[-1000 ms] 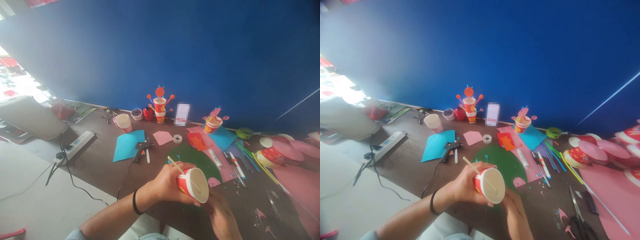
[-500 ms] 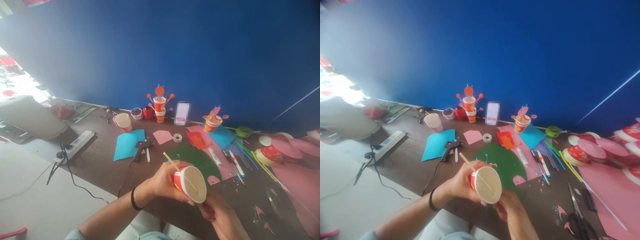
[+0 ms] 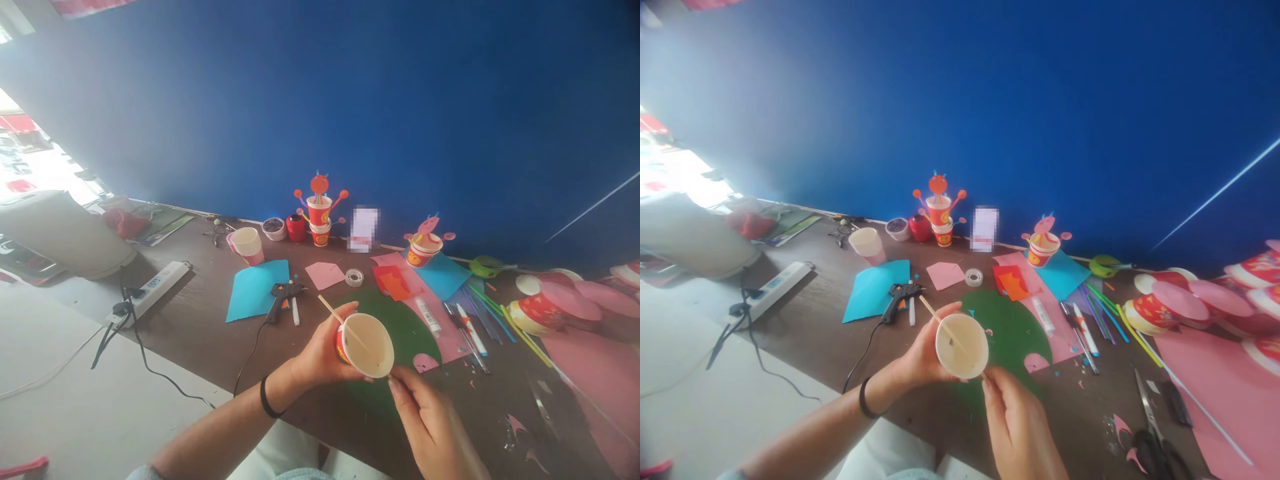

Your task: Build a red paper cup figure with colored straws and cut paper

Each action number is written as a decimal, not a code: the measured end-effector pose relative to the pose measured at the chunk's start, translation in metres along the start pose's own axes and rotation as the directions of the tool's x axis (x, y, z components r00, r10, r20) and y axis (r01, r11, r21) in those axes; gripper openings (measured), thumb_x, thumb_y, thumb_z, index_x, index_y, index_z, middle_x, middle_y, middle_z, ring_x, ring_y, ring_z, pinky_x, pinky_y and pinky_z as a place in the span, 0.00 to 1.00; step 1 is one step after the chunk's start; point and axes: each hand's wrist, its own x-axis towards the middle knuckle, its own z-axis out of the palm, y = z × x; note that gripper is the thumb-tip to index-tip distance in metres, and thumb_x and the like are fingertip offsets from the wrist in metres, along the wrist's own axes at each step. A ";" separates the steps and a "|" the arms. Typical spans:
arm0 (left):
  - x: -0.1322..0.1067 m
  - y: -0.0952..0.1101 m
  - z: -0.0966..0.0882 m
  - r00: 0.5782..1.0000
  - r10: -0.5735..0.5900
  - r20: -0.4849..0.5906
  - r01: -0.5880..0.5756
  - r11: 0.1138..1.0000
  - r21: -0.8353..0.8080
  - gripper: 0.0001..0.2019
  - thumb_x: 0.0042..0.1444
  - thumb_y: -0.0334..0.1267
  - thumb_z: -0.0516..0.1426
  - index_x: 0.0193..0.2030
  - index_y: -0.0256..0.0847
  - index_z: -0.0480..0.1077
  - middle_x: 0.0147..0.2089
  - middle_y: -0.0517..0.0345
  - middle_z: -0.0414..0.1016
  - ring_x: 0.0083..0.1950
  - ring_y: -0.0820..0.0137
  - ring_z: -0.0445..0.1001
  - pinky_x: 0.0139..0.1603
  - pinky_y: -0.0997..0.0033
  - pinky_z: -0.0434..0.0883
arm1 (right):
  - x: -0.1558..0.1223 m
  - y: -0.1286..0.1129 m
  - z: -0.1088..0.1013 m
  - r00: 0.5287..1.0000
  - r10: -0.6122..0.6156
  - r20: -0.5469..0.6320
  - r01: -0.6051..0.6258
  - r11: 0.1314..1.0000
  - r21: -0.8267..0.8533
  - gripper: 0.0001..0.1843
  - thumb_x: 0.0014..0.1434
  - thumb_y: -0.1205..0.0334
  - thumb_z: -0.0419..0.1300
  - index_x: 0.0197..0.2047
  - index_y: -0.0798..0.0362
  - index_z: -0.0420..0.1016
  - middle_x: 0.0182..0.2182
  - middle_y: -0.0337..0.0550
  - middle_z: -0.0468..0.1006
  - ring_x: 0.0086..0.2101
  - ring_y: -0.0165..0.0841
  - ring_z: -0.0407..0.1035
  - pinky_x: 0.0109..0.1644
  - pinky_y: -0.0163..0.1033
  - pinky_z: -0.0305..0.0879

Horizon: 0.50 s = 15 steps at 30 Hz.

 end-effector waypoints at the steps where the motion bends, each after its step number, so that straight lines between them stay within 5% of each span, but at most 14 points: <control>1: -0.001 -0.002 0.003 0.999 -0.003 -0.032 0.004 1.000 0.018 0.52 0.28 0.44 0.71 0.61 0.41 0.53 0.55 0.42 0.67 0.55 0.53 0.67 0.58 0.55 0.63 | 0.000 0.001 0.001 1.000 -0.018 -0.017 0.017 0.999 -0.042 0.18 0.65 0.55 0.45 0.42 0.54 0.73 0.28 0.45 0.76 0.28 0.33 0.71 0.31 0.32 0.67; 7: -0.001 -0.001 0.012 0.996 0.037 -0.077 -0.038 0.999 -0.006 0.37 0.34 0.37 0.68 0.53 0.42 0.59 0.51 0.47 0.70 0.50 0.57 0.71 0.53 0.58 0.68 | 0.001 0.000 0.004 0.990 -0.143 -0.022 0.134 0.964 -0.232 0.16 0.65 0.58 0.46 0.46 0.53 0.72 0.29 0.45 0.80 0.27 0.33 0.75 0.25 0.31 0.66; 15: 0.004 0.006 0.005 0.984 -0.125 -0.129 0.095 0.970 -0.223 0.33 0.38 0.36 0.67 0.51 0.41 0.60 0.49 0.49 0.71 0.51 0.59 0.71 0.51 0.61 0.68 | -0.003 0.000 -0.004 0.976 -0.213 -0.045 0.187 0.925 -0.331 0.15 0.64 0.60 0.44 0.44 0.52 0.70 0.27 0.43 0.81 0.24 0.32 0.76 0.20 0.28 0.66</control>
